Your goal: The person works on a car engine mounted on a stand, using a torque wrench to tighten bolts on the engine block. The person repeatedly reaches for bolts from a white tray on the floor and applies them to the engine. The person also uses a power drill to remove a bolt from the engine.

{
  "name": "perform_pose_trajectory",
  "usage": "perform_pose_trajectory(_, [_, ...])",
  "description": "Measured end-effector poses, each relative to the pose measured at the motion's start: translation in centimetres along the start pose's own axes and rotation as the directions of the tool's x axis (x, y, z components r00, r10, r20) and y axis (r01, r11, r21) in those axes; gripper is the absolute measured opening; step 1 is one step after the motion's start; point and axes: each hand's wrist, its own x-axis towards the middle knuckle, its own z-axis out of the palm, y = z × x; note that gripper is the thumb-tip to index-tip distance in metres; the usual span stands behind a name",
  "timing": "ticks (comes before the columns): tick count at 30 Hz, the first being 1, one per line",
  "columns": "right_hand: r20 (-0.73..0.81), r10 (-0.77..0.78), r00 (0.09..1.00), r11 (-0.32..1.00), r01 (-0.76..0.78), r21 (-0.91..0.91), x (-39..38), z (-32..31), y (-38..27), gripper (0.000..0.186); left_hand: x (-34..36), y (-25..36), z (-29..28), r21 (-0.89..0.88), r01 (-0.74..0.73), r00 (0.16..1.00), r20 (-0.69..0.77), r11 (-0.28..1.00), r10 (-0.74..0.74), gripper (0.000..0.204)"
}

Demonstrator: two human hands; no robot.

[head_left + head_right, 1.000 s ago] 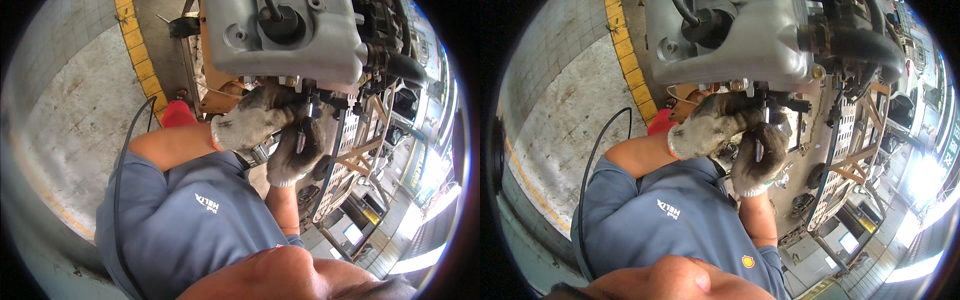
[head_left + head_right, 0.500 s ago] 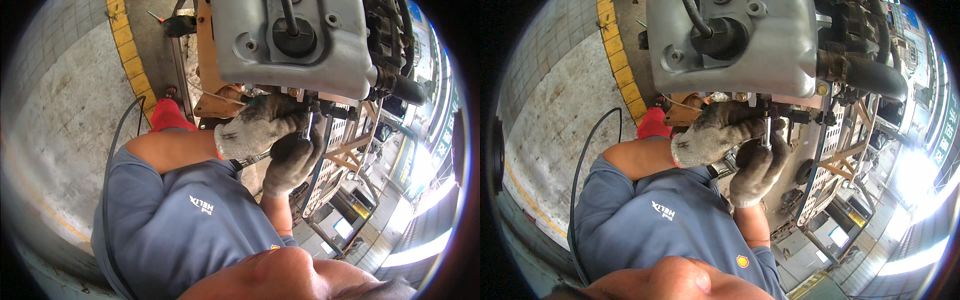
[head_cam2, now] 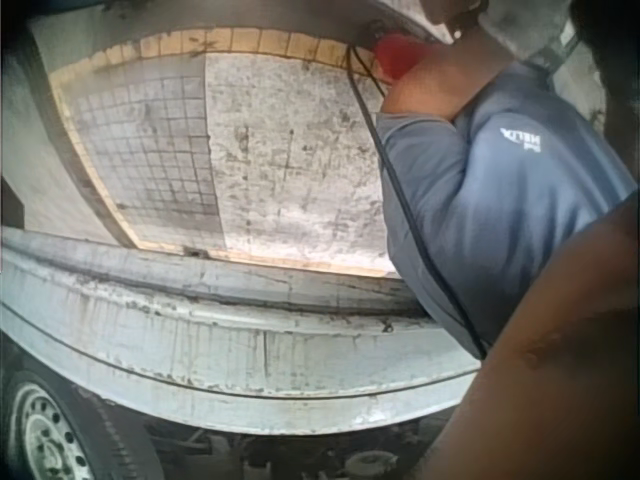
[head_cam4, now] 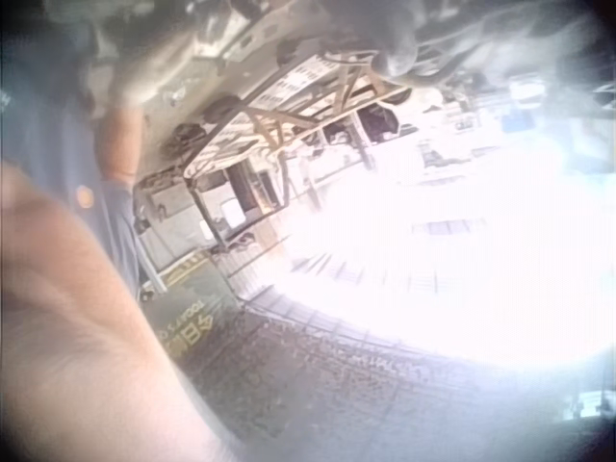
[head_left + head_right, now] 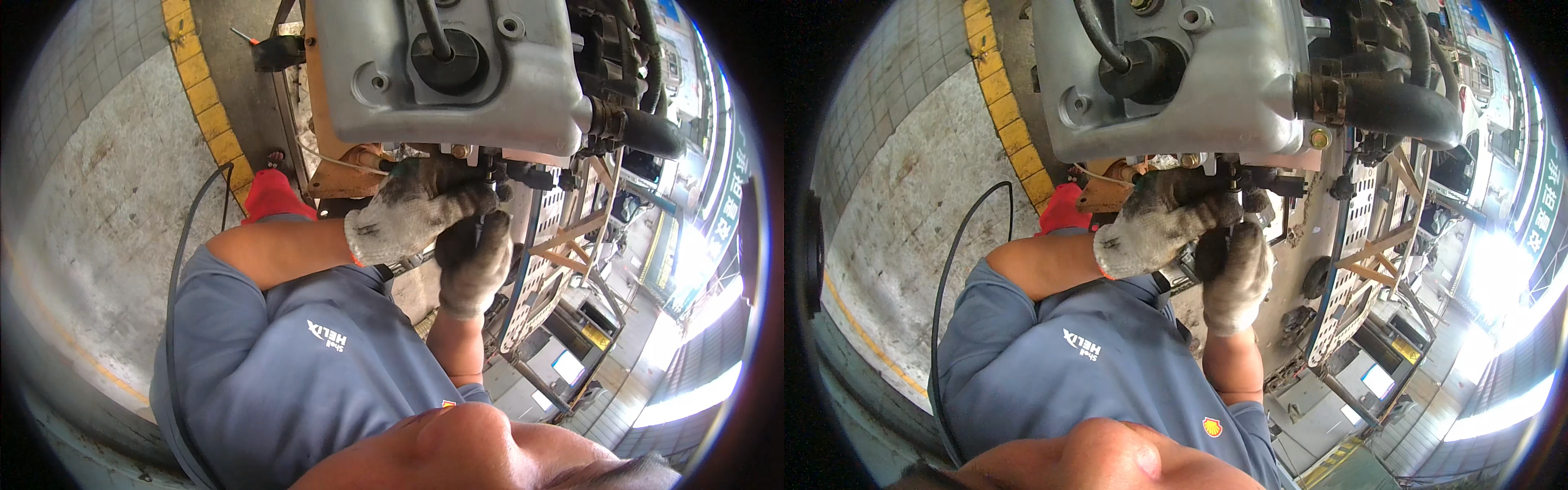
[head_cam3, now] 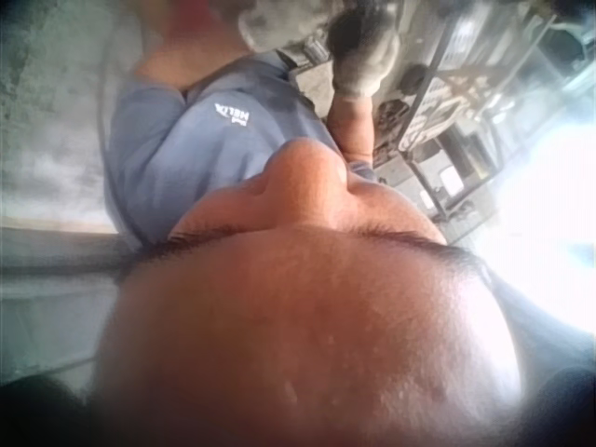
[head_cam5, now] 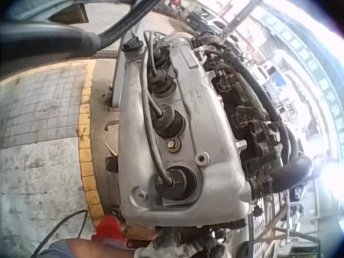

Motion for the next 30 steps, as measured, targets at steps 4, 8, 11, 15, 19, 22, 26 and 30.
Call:
perform_pose_trajectory(4, [-0.023,-0.077,0.997,0.997,0.077,0.002,-1.3,0.5,1.0,0.042,-0.2,0.4,0.0,0.065,0.069,0.997,-0.042,0.995,-0.067,0.027])
perform_pose_trajectory(8, [-0.068,-0.038,0.997,0.996,0.043,0.084,1.6,0.1,-1.4,0.035,-0.4,0.7,0.8,-0.136,-0.038,0.998,-0.063,0.990,0.030,0.028])
perform_pose_trajectory(11, [0.035,0.129,0.991,0.955,-0.133,0.263,2.4,-0.7,-2.5,0.035,-0.2,0.4,0.6,-0.006,0.054,0.997,-0.058,0.999,-0.054,0.027])
perform_pose_trajectory(15, [0.459,0.407,0.790,-0.028,-0.492,0.870,1.6,0.3,-3.1,0.056,0.2,-0.5,1.2,-0.147,0.050,0.997,-0.056,0.988,-0.058,0.028])
perform_pose_trajectory(19, [0.279,0.382,0.881,0.390,-0.427,0.815,1.6,0.1,-2.9,0.045,0.0,-1.2,1.3,-0.098,0.009,0.994,-0.109,0.995,-0.019,0.029])
perform_pose_trajectory(22, [0.016,0.114,0.993,0.948,-0.113,0.296,2.6,-0.3,-2.9,0.030,-0.1,-0.3,1.1,-0.136,0.071,0.995,-0.057,0.988,-0.079,0.029])
perform_pose_trajectory(26, [0.017,0.098,0.995,0.982,-0.100,0.162,2.9,-1.1,-2.5,0.030,-0.1,0.7,0.6,0.119,0.011,1.000,-0.025,0.993,-0.008,0.027])
perform_pose_trajectory(30, [0.029,0.231,0.973,0.926,-0.229,0.301,2.1,-0.7,-2.7,0.033,-0.1,1.4,-0.3,0.189,-0.001,0.997,0.070,0.982,-0.012,0.027])
